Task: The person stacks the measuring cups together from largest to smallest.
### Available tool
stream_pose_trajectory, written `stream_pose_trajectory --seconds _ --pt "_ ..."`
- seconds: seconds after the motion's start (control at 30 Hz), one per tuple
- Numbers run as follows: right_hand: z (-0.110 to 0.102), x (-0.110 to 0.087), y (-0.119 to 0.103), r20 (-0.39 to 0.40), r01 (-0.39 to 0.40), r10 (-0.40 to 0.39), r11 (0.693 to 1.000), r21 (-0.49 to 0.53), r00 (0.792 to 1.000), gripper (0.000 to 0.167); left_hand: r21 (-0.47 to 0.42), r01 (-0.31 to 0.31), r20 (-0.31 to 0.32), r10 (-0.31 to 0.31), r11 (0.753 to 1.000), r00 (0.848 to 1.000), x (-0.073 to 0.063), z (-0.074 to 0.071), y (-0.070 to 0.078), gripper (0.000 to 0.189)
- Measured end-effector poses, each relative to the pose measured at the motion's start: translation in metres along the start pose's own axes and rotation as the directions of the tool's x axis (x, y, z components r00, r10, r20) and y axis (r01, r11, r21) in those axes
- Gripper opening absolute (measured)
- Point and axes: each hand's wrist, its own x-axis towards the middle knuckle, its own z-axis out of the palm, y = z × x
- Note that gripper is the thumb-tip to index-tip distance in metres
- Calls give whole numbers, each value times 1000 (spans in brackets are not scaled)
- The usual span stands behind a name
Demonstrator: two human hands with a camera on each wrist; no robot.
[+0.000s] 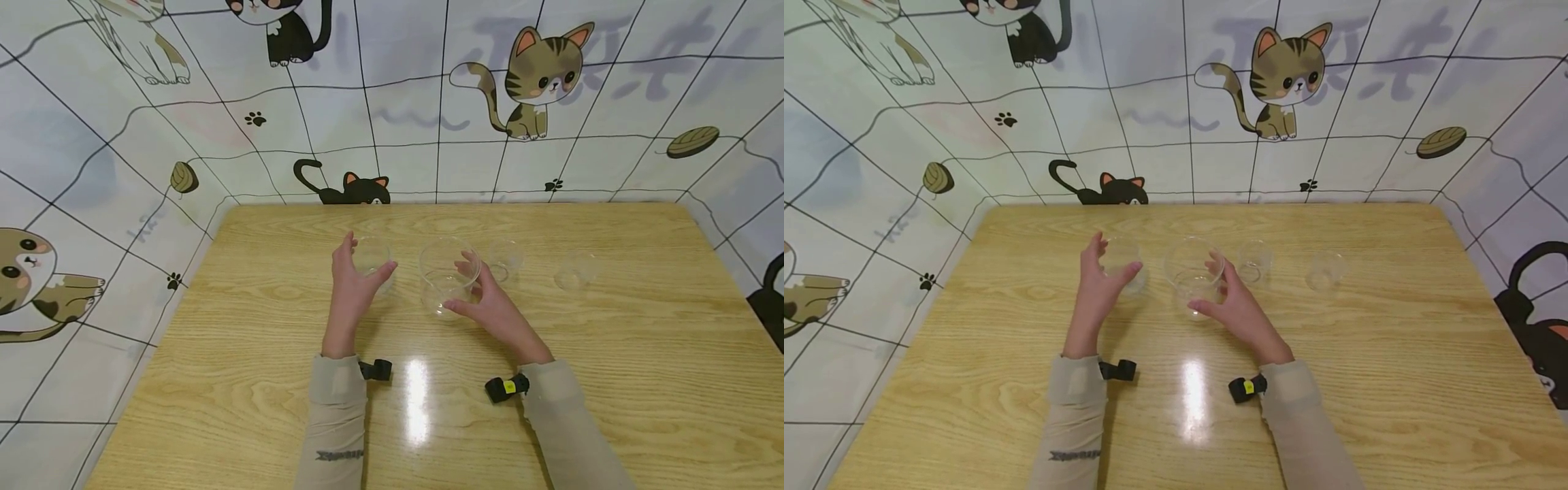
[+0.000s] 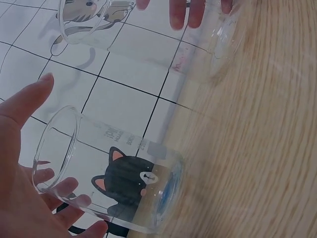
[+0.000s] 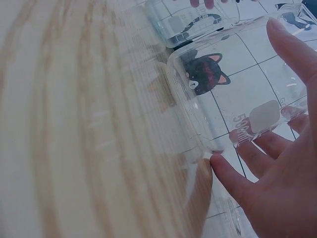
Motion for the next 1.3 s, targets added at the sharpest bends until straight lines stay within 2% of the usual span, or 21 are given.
stream_pose_trajectory --seconds 0.13,0.27,0.5,0.6,0.9,1.03,1.17,1.3 --pt "0 1 -1 -2 -4 4 1000 -6 1000 87 36 -17 -3 17 999 1000 0 1 0 100" --pt "1 1 -3 -11 -4 4 1000 -10 1000 87 31 -12 -23 13 999 1000 0 3 0 96" --pt "2 1 -5 -25 3 -3 1000 -24 1000 86 -88 34 -42 -38 996 998 1 2 -1 95" --pt "3 1 -5 -29 1 -2 999 -33 1000 89 -107 43 -34 -47 993 998 1 0 -2 94" --pt "5 3 -7 -66 -20 15 997 -74 998 97 -87 57 -10 -58 995 998 2 -2 -7 93" --pt "5 8 5 -75 -25 20 997 -73 997 94 -79 67 7 -67 995 998 2 -3 -7 92" --pt "3 11 20 -61 -28 20 989 -147 998 96 -111 65 42 -61 992 997 2 -4 -8 91" --pt "-2 10 24 -40 -17 9 979 -205 999 97 -137 52 66 -43 989 997 2 -3 -9 91"
